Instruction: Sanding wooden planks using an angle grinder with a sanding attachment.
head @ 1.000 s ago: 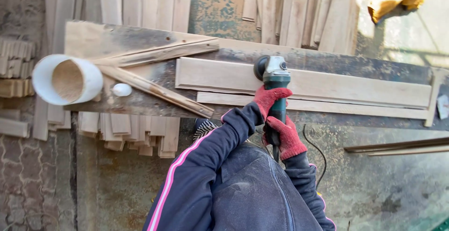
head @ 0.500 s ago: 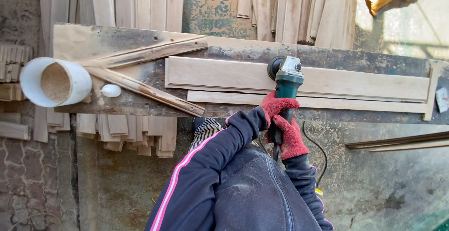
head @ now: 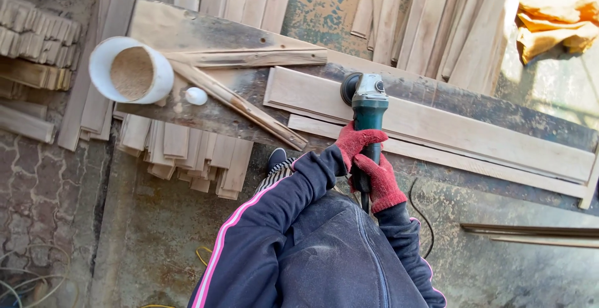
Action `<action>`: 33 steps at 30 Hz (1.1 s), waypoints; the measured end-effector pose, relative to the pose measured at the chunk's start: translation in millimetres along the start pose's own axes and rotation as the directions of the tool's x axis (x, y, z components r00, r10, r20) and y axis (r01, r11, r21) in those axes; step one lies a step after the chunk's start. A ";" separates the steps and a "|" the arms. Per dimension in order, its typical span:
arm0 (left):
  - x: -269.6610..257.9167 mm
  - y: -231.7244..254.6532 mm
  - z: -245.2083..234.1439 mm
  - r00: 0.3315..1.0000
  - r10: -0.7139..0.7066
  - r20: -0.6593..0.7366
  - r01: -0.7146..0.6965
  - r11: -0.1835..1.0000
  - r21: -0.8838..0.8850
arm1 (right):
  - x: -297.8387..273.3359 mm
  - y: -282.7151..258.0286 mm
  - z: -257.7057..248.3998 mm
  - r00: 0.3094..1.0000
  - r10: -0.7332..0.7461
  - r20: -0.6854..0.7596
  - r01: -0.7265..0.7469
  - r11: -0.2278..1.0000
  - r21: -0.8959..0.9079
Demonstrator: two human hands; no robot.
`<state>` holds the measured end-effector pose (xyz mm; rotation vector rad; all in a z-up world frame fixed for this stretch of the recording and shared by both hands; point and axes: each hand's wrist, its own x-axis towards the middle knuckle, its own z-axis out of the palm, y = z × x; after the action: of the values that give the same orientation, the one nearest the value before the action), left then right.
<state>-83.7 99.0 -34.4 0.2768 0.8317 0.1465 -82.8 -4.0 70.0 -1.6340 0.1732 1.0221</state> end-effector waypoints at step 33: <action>-16.8 33.9 -13.1 0.986 0.105 -0.128 -0.104 0.994 0.017 | 9.9 -18.5 27.1 0.995 0.044 0.093 -0.035 0.995 -0.095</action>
<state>-105.4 129.8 -20.8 0.3238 0.9461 0.2605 -79.8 29.4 77.2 -1.6676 0.0958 1.1507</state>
